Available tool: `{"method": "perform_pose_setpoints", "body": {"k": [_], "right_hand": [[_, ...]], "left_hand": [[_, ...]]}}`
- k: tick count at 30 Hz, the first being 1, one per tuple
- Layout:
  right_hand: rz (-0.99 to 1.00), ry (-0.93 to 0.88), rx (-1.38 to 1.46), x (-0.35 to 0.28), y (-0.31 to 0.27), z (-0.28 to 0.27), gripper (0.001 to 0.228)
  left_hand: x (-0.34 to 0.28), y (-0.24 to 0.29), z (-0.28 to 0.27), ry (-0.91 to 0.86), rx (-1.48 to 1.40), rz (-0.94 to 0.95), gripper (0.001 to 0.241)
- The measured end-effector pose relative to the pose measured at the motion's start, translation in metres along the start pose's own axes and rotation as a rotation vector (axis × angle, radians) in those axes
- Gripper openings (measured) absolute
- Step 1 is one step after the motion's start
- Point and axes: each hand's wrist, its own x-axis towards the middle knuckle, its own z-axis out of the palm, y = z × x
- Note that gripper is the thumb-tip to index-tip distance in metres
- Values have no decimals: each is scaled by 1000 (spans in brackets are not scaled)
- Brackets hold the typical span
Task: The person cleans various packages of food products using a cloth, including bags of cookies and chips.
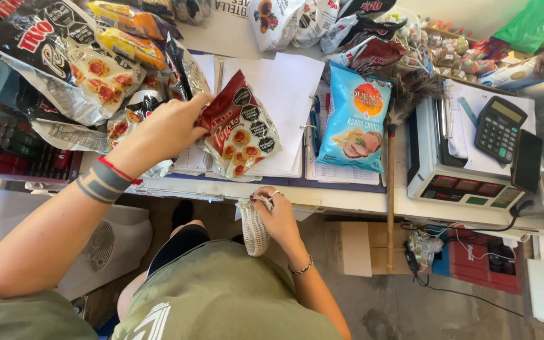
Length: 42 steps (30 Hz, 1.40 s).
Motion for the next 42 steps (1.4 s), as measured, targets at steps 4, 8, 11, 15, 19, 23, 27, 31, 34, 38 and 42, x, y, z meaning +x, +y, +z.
{"method": "perform_pose_setpoints", "body": {"k": [4,8,11,15,19,23,27,31,34,38,42], "right_hand": [[-63,-57,-61,0,-6,9,22],[-109,-70,-98,0,-13,16,24],[-120,-87,-63,-11,-30,12,26],[-141,-97,-24,-11,-25,13,27],[-193,-52,-5,-15,-31,13,33],[-179,68,71,-8,-10,20,31],[-190,136,108,-2,-8,24,37],[-279,314,37,-1,-25,24,39],[-404,417,-73,0,-15,12,30],[-383,476,-207,-1,5,-4,26],[-579,542,-225,2,7,3,29]], "left_hand": [[-32,34,-43,-21,-186,214,78],[-31,19,-26,-40,-68,401,57],[-16,0,1,-21,75,443,67],[-11,1,8,97,247,516,56],[18,6,36,395,377,619,23],[29,44,20,482,286,667,7],[44,73,17,538,205,598,7],[56,88,12,541,15,448,7],[42,97,-7,552,-100,472,6],[35,102,-22,590,-209,459,3],[35,113,-26,592,-229,469,7]]}}
